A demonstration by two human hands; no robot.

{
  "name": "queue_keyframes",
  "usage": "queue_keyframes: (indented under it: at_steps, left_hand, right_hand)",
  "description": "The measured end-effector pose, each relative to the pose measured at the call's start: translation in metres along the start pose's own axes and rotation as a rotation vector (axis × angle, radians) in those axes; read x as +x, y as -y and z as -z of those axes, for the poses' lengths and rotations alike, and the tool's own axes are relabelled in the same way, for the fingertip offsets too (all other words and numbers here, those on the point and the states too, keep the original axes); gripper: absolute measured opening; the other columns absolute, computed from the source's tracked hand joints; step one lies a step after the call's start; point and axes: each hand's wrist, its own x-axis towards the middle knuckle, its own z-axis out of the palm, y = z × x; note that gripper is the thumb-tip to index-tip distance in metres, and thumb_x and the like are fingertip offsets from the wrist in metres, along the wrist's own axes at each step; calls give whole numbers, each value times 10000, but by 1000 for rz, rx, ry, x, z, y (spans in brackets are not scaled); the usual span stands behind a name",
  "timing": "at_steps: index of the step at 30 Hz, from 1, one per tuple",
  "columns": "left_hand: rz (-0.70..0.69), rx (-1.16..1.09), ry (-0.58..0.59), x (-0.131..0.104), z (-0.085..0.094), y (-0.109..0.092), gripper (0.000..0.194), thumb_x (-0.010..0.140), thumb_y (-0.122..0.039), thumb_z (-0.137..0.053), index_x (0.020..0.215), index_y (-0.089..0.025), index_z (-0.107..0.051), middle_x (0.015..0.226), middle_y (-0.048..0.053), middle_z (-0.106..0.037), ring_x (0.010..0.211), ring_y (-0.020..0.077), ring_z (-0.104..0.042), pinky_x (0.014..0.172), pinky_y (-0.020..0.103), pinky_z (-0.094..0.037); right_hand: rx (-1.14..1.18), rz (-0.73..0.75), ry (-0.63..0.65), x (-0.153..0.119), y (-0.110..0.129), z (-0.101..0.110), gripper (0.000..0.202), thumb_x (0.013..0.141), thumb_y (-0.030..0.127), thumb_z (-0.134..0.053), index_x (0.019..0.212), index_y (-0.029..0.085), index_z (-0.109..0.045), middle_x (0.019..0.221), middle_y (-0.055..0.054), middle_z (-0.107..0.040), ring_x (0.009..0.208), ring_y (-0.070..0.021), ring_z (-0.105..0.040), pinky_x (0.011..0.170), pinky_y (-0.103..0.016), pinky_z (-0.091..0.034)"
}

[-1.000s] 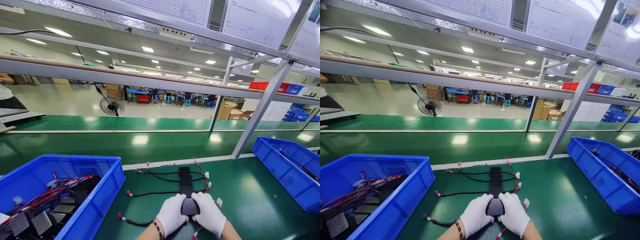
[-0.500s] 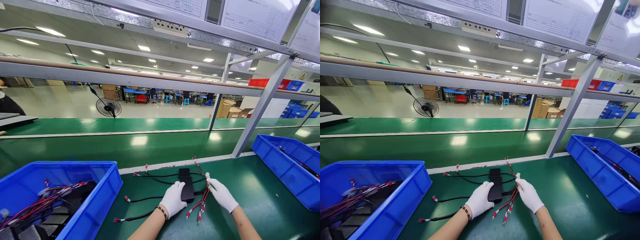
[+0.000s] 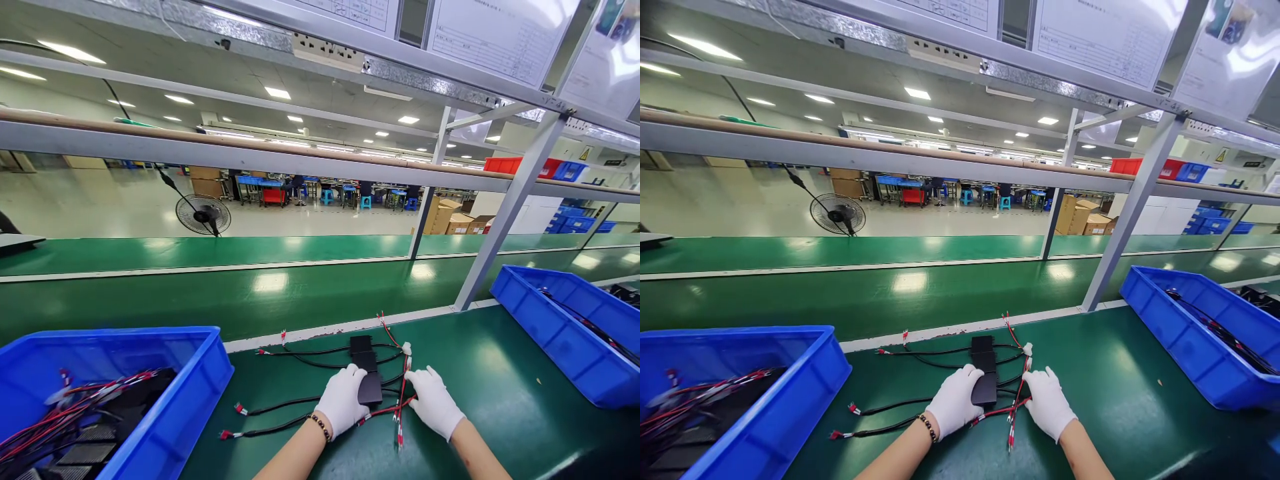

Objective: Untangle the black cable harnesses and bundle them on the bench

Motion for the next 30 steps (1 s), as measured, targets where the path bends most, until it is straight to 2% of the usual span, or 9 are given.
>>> queue_keyframes:
  at_steps: [4, 7, 10, 13, 16, 18, 23, 26, 30]
  left_hand:
    - [-34, -40, -2, -2, -3, 2, 623, 580, -277, -656, 1193, -205, -579, 1259, 62, -562, 1061, 277, -551, 931, 389, -459]
    - [-71, -35, 8, -6, 0, 1, 622, 546, -266, -686, 1160, -217, -592, 1308, 58, -545, 1106, 287, -530, 961, 394, -435]
    - [-136, -5, 35, -19, 14, -1, 508, 575, -290, -678, 1077, -239, -618, 1171, 57, -615, 1035, 286, -557, 900, 403, -453]
    - [-172, -5, 175, -41, 36, -1, 461, 580, -314, -687, 1034, -270, -621, 1007, 38, -648, 923, 274, -597, 798, 377, -477]
    - [-171, -42, 344, -63, 61, -1, 520, 520, -330, -743, 1024, -295, -620, 1009, 12, -649, 903, 263, -613, 757, 342, -480]
    - [-138, -67, 336, -68, 73, -3, 548, 511, -338, -751, 1040, -300, -616, 1028, 5, -640, 923, 254, -607, 773, 334, -477]
    - [3, -130, 45, -41, 67, -15, 542, 605, -282, -641, 1142, -251, -571, 1100, 35, -625, 1007, 239, -592, 852, 331, -471]
    - [116, -153, 6, -15, 44, -17, 595, 647, -303, -620, 1227, -212, -521, 1177, 72, -600, 1072, 257, -588, 901, 342, -475]
    - [178, -117, 63, 0, 16, -16, 699, 619, -307, -669, 1288, -187, -506, 1223, 106, -557, 1121, 300, -565, 960, 389, -465]
  right_hand:
    - [79, -82, 51, -19, 1, -4, 452, 705, 48, -540, 1131, 185, -603, 1044, -65, -627, 960, -230, -572, 896, -353, -409]
    - [100, -113, 118, -33, 7, 1, 352, 713, 75, -535, 1015, 218, -646, 1012, -38, -625, 880, -218, -576, 772, -315, -417]
    - [200, -147, 184, -50, 22, 10, 299, 685, 111, -581, 948, 211, -681, 972, -31, -639, 852, -198, -579, 753, -287, -413]
    - [393, -112, 379, -71, 45, 25, 339, 635, 123, -601, 935, 226, -720, 816, 14, -645, 737, -151, -552, 666, -238, -389]
    - [544, 47, 616, -85, 64, 48, 201, 667, 178, -595, 797, 237, -735, 611, 52, -538, 587, -106, -437, 560, -229, -318]
    - [546, 85, 569, -83, 67, 65, 225, 664, 175, -590, 819, 250, -734, 655, 49, -566, 620, -113, -460, 588, -229, -341]
    - [310, 79, 133, -32, 34, 89, 331, 770, 130, -466, 973, 258, -695, 961, 5, -664, 911, -159, -580, 816, -254, -420]
    - [41, 106, 101, 8, 13, 79, 311, 815, 139, -466, 997, 241, -697, 991, -35, -668, 937, -198, -597, 826, -303, -437]
    - [-93, 153, 141, 31, 3, 50, 347, 726, 49, -490, 961, 204, -693, 991, -85, -665, 1010, -273, -589, 948, -453, -390]
